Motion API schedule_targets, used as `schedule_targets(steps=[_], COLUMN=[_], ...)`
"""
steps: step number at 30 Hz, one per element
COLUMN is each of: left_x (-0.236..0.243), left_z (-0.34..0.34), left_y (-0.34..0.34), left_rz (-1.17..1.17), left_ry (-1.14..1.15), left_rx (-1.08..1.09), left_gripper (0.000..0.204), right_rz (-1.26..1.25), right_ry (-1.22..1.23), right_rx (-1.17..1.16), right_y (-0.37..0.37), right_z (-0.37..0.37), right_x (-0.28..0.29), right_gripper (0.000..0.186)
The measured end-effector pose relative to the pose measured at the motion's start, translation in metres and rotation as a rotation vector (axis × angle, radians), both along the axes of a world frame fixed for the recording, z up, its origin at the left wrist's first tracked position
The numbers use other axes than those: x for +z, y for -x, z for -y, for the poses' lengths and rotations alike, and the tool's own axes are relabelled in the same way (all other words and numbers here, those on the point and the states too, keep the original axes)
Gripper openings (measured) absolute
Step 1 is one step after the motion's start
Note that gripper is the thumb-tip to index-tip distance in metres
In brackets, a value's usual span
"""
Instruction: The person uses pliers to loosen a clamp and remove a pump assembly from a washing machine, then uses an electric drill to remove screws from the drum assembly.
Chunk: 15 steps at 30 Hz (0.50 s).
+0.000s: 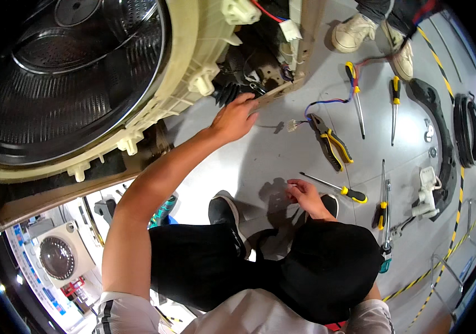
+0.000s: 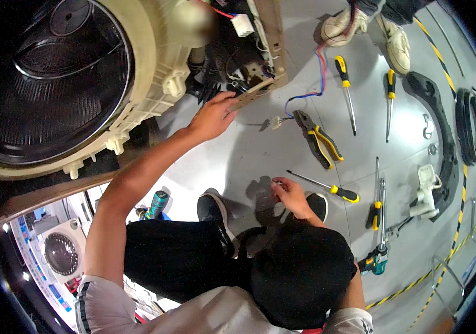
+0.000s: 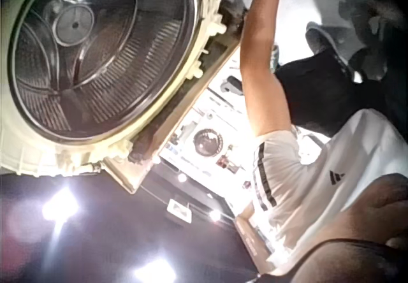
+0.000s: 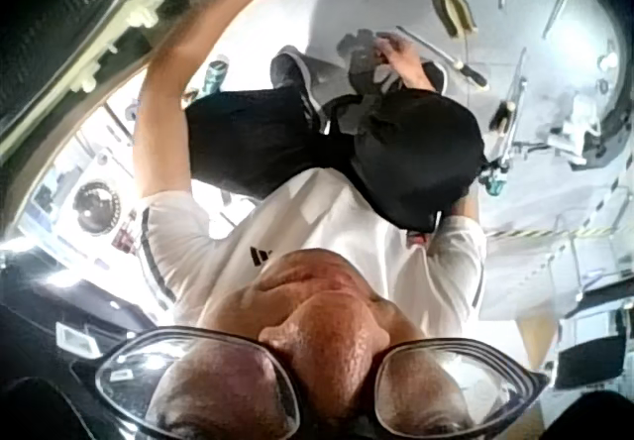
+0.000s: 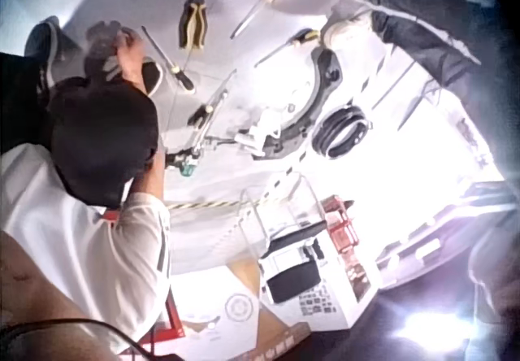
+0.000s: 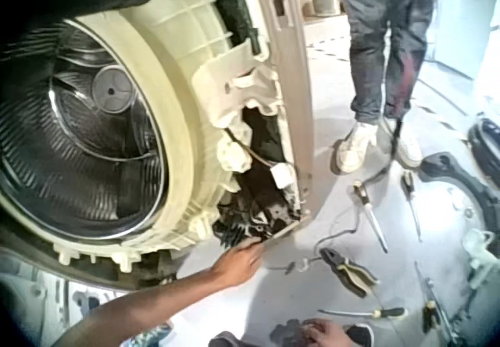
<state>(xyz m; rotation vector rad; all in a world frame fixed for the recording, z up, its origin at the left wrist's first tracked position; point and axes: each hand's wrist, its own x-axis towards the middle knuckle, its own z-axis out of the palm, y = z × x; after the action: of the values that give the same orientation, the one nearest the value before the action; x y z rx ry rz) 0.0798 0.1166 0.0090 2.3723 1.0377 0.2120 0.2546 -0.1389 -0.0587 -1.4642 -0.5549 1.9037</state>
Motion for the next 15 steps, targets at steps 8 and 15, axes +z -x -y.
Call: schedule_targets(steps=[8,15], left_x=[0.030,0.057], left_z=[0.055,0.110], left_y=[-0.003,-0.098], left_rz=[-0.099,0.211], left_ry=[-0.043,0.040], left_rx=[-0.513,-0.689], left_gripper=[0.050,0.067], right_rz=[-0.258,-0.974], right_ry=[0.147,0.050], right_rx=[-0.085,-0.429], right_y=[0.002,-0.002], right_z=[-0.040,-0.096], right_x=[0.015,0.045], right_gripper=[0.041,0.057])
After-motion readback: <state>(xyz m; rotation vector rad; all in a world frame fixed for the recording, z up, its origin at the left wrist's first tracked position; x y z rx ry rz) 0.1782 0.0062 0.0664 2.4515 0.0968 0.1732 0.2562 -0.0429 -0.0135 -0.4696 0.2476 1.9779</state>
